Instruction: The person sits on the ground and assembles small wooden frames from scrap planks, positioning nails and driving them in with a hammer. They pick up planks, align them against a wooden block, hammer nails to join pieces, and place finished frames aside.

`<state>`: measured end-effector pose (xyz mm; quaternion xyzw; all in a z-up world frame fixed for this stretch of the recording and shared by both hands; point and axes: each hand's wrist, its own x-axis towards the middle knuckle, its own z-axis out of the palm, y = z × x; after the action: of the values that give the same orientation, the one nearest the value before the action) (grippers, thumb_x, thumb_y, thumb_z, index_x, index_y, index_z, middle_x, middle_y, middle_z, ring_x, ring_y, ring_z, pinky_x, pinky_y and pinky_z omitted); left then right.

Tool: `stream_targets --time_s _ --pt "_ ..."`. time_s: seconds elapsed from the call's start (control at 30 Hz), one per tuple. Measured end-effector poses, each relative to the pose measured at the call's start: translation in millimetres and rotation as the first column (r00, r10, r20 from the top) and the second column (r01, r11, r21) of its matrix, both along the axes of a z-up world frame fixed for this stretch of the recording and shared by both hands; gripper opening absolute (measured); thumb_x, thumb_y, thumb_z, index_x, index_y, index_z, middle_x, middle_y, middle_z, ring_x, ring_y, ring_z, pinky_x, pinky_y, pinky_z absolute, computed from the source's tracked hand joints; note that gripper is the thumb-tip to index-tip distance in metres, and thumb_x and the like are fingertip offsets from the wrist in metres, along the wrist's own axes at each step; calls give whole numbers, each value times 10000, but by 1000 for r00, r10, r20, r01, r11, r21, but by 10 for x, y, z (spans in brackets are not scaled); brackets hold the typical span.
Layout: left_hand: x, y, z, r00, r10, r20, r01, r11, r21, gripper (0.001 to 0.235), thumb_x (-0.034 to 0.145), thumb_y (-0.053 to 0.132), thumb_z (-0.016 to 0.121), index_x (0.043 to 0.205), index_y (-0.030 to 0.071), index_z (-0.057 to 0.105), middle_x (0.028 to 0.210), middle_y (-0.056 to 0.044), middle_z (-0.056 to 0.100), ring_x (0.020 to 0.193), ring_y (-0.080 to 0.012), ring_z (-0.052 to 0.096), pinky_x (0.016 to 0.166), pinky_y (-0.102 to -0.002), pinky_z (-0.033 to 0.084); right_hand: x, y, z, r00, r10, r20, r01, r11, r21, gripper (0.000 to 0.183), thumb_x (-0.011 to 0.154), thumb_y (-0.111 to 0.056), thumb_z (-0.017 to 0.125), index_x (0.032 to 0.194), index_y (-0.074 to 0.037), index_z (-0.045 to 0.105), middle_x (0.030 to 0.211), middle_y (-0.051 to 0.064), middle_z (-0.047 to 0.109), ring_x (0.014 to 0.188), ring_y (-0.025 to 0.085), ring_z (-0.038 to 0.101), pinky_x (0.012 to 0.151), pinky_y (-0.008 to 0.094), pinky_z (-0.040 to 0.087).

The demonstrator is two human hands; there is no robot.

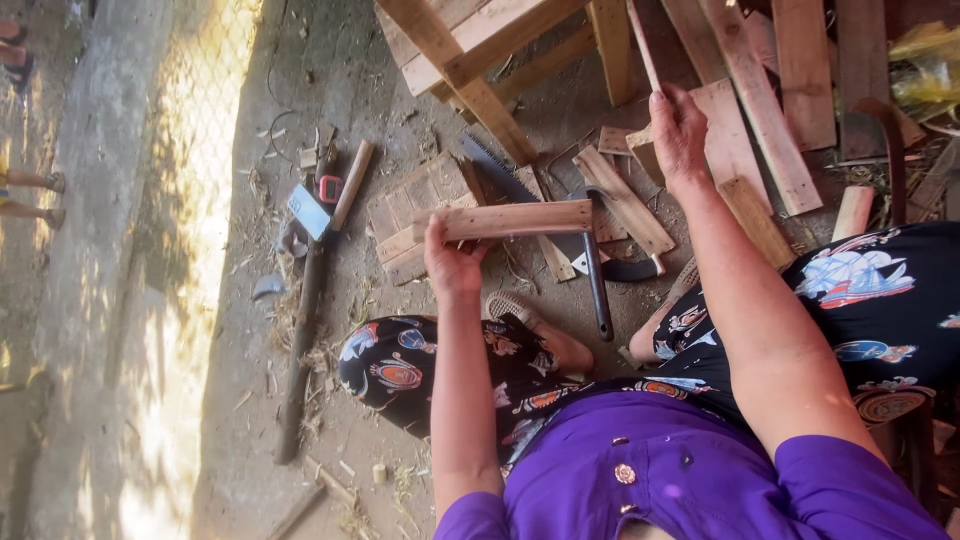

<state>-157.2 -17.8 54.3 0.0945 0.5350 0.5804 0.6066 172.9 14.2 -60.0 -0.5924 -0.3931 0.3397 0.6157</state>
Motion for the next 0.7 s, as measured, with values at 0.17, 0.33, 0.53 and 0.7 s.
stream_targets --time_s 0.17,0.33,0.53,0.7 --pt "-201 11 -25 990 101 99 -103 995 17 580 883 288 615 1391 79 426 1406 -234 389 1256 -441 452 984 -612 516 31 -6 -13 997 -63 -51 64 998 13 344 1077 -292 586 1267 -16 664 962 1 606 857 97 509 758 238 424" --pt "-280 13 72 966 224 129 -223 975 -25 479 961 292 547 1370 76 423 1403 -224 409 1271 -407 462 1092 -595 459 47 -12 -12 964 -254 77 259 965 -51 395 1068 -327 492 1262 -20 648 851 -13 533 682 92 472 553 250 395" --pt "-757 128 27 995 81 -59 -81 997 -3 466 845 347 706 1201 64 601 1172 -166 525 1173 -328 461 1039 -548 322 -37 -101 -15 592 -197 781 252 966 54 397 989 -173 735 1325 0 613 936 225 755 772 412 708 776 513 502" --pt "-1180 177 261 994 -26 -102 21 998 -51 401 861 376 758 1132 126 602 1057 -73 578 1136 -317 515 997 -511 360 -131 -243 -612 524 14 851 260 950 -176 519 977 -257 759 1415 -68 554 879 234 708 834 461 690 820 563 457"
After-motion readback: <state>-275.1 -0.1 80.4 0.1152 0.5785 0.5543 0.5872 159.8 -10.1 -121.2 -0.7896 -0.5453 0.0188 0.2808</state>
